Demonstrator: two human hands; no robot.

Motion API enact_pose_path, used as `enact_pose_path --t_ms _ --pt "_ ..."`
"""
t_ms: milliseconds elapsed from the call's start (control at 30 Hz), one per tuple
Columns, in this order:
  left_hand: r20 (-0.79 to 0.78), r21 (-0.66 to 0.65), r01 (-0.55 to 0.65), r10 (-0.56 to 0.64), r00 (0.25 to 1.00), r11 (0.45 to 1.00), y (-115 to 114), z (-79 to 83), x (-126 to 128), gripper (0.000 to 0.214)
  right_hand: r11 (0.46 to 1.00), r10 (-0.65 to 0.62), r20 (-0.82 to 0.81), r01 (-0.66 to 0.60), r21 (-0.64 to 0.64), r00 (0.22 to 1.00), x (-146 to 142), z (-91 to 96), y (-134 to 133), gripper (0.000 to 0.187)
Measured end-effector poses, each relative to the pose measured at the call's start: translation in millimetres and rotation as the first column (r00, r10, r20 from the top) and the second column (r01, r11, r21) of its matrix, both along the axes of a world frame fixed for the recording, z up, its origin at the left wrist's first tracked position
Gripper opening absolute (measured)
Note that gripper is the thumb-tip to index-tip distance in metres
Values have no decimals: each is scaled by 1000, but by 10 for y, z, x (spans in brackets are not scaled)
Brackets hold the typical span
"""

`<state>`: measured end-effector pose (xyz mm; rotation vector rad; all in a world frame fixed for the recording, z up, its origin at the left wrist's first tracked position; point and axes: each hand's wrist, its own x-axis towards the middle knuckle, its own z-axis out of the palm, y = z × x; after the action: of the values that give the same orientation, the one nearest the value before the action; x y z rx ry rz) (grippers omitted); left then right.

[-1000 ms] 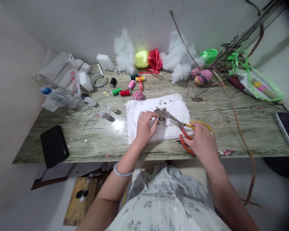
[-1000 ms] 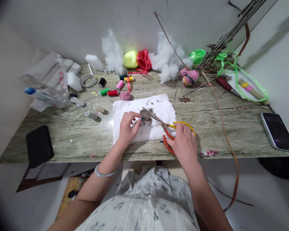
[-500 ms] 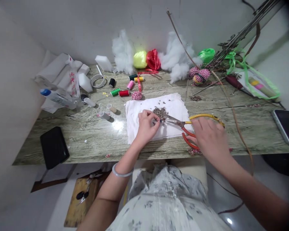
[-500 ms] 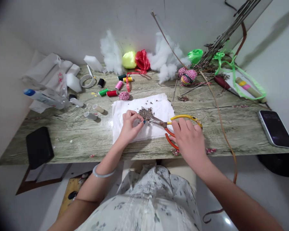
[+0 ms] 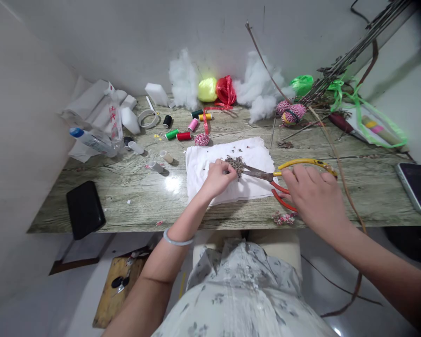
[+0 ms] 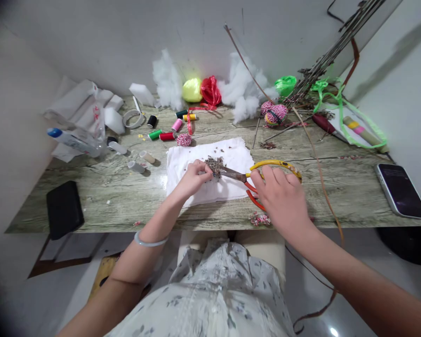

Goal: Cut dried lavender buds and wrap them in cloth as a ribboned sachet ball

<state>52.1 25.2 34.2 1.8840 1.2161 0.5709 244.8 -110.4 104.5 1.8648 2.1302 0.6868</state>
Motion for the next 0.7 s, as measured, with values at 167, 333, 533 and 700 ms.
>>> enact_pose_path --t_ms 167,333,533,700 --pt "-54 17 -57 58 997 998 49 2 22 12 1000 -7 4 7 10 1000 16 10 -12 15" --pt "46 -23 -16 17 999 1000 60 16 20 13 1000 4 12 -4 14 1000 27 -5 -6 17" --pt "-49 -46 -11 8 999 999 78 22 49 13 1000 -3 1 3 6 1000 47 -11 -11 16" --pt "-8 128 -51 53 999 991 33 121 4 10 1000 -2 8 2 -2 1000 93 -27 -33 16"
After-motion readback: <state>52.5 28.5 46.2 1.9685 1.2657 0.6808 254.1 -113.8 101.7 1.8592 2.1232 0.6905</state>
